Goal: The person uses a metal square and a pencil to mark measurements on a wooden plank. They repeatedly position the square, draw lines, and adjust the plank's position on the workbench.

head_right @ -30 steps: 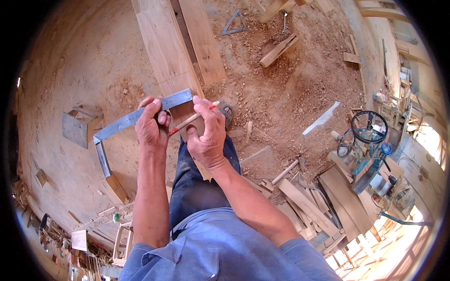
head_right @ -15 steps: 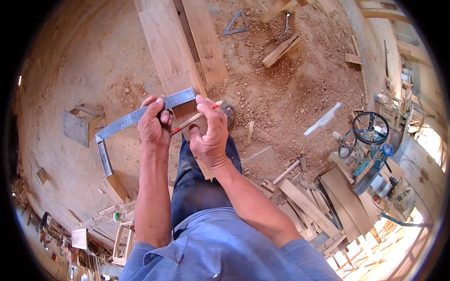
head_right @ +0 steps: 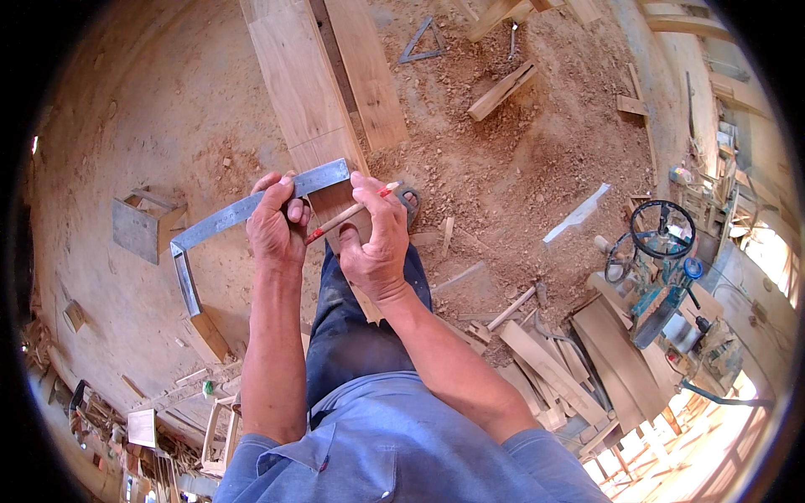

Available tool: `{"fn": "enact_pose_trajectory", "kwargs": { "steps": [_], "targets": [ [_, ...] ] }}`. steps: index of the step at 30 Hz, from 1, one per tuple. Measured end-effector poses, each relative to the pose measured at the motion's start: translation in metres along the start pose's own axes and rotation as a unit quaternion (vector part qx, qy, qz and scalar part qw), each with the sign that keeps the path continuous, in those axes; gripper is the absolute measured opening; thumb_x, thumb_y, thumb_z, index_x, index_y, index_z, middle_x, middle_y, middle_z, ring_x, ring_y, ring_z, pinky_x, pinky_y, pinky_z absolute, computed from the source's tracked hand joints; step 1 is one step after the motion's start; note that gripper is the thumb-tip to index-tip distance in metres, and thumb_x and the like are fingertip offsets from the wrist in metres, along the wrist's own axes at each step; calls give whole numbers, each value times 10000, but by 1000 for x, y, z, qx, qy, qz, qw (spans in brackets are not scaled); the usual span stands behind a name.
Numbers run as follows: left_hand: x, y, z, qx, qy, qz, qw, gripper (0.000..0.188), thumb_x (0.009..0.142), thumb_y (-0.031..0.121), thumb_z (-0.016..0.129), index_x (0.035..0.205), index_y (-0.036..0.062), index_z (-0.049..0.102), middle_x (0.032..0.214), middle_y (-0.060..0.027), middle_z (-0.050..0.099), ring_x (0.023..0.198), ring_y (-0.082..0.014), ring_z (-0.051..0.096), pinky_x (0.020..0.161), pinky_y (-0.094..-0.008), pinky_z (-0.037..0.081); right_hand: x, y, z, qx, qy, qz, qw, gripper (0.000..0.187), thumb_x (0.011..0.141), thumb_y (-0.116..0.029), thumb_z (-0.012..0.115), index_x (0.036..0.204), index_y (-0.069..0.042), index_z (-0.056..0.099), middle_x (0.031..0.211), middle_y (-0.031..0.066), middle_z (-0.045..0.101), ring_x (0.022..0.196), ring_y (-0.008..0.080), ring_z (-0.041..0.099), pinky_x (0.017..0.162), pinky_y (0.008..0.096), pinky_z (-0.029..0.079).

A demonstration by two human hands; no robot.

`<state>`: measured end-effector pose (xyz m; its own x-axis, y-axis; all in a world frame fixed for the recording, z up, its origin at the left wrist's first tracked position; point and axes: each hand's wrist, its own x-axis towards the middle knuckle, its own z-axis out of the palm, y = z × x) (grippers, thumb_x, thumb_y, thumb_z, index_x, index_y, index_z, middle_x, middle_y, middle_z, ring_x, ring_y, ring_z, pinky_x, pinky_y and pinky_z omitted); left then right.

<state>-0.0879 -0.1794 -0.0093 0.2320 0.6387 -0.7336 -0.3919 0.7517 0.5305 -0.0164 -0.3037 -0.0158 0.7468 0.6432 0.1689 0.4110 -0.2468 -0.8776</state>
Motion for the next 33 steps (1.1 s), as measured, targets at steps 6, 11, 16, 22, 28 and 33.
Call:
{"fn": "enact_pose_trajectory", "kwargs": {
  "steps": [6, 11, 16, 22, 28, 33],
  "targets": [
    [0, 0, 0, 3, 4, -1, 1000, 288, 869, -32, 614, 1110, 45, 478, 922, -135, 641, 482, -130, 513, 441, -289, 436, 0, -1, 0, 1, 0, 4, 1000, 607, 621, 136, 654, 1179, -62, 519, 1266, 155, 610, 1203, 344, 546, 1042, 435, 405],
    [0, 0, 2, 14, 18, -3, 1000, 263, 866, -16, 619, 1094, 57, 510, 927, -131, 654, 480, -124, 499, 441, -285, 425, 1, -2, -2, 6, -2, 8, 1000, 605, 624, 137, 648, 1182, -61, 518, 1265, 154, 610, 1202, 343, 545, 1044, 430, 402],
    [0, -1, 1, 11, 13, 4, 1000, 247, 867, -12, 621, 1080, 59, 518, 933, -133, 652, 480, -124, 499, 437, -280, 419, 1, -1, -2, 33, -2, 40, 999, 587, 628, 142, 634, 1167, -66, 524, 1260, 145, 610, 1205, 329, 544, 1038, 415, 408],
    [3, -3, -2, 0, -3, 8, 1000, 266, 866, -25, 616, 1090, 51, 493, 936, -135, 650, 485, -126, 510, 431, -285, 423, 4, -3, -17, 77, -5, 90, 993, 430, 720, 51, 723, 1085, -74, 533, 1175, 118, 655, 1105, 290, 594, 947, 383, 467],
    [2, -7, -9, 3, -6, 7, 1000, 262, 862, -33, 616, 1078, 53, 493, 951, -139, 652, 488, -131, 514, 437, -286, 429, 14, -2, -33, 60, -45, 65, 995, 337, 771, -15, 753, 1035, -64, 548, 1038, 97, 681, 1020, 270, 629, 881, 351, 495],
    [-11, -12, -13, 8, 5, 2, 1000, 241, 865, -23, 621, 1056, 81, 519, 973, -133, 654, 489, -124, 504, 441, -271, 418, 21, -11, -48, 61, -69, 103, 990, 184, 858, -146, 722, 943, -55, 587, 824, 83, 633, 809, 252, 634, 740, 327, 495]
  ]
}}
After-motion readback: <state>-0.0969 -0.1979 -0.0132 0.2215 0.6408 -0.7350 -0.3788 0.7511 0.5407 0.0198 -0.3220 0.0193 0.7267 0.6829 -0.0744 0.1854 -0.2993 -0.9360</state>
